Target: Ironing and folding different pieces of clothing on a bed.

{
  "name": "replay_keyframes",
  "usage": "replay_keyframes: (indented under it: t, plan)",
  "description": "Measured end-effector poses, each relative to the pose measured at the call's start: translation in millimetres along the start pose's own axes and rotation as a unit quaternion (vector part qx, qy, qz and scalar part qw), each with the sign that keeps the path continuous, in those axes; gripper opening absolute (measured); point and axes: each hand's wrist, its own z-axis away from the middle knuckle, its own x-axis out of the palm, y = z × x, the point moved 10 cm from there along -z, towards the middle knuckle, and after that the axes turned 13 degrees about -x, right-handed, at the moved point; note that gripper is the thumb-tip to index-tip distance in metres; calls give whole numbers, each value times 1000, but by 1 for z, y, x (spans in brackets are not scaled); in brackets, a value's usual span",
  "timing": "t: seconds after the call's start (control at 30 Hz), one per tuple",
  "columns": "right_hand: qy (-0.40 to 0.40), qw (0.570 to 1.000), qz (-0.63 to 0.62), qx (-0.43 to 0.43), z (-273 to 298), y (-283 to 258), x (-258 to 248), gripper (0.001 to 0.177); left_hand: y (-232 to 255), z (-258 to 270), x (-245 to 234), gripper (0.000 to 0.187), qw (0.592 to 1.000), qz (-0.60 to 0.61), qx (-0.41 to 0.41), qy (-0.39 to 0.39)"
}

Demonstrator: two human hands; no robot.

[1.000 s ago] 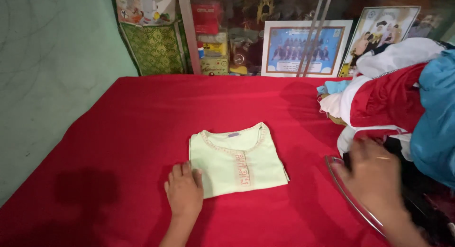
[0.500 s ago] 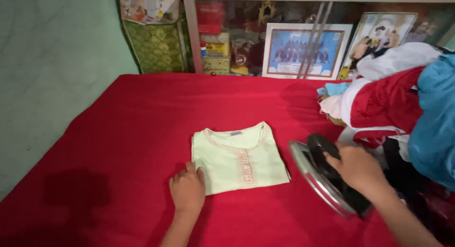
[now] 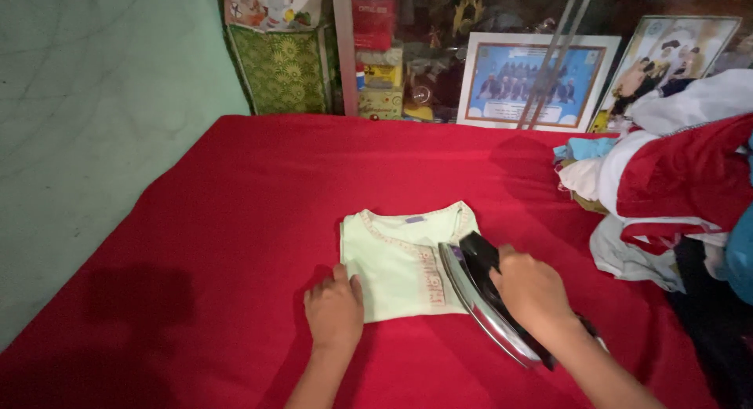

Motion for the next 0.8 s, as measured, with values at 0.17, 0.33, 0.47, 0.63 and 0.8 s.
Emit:
replay_keyframes:
  t: [0.17, 0.33, 0.47, 0.63, 0.8]
  plan:
    - [-3, 1000, 18, -1, -8, -4, 1, 28, 2, 2, -4, 25, 1000, 23, 1, 1]
    - [11, 999, 39, 2, -28, -8, 1, 28, 3, 1, -1, 25, 1000, 6, 0, 2]
    - [13, 999, 35, -13, -29, -8, 2, 28, 0, 2, 3, 26, 1000, -12, -1, -8]
    - [-9, 1000, 29, -7, -4, 1, -3, 28, 1, 2, -4, 27, 1000, 1, 2, 10]
    - [-72, 997, 14, 7, 37, 15, -3, 34, -1, 0, 3, 26, 1000, -2, -3, -16]
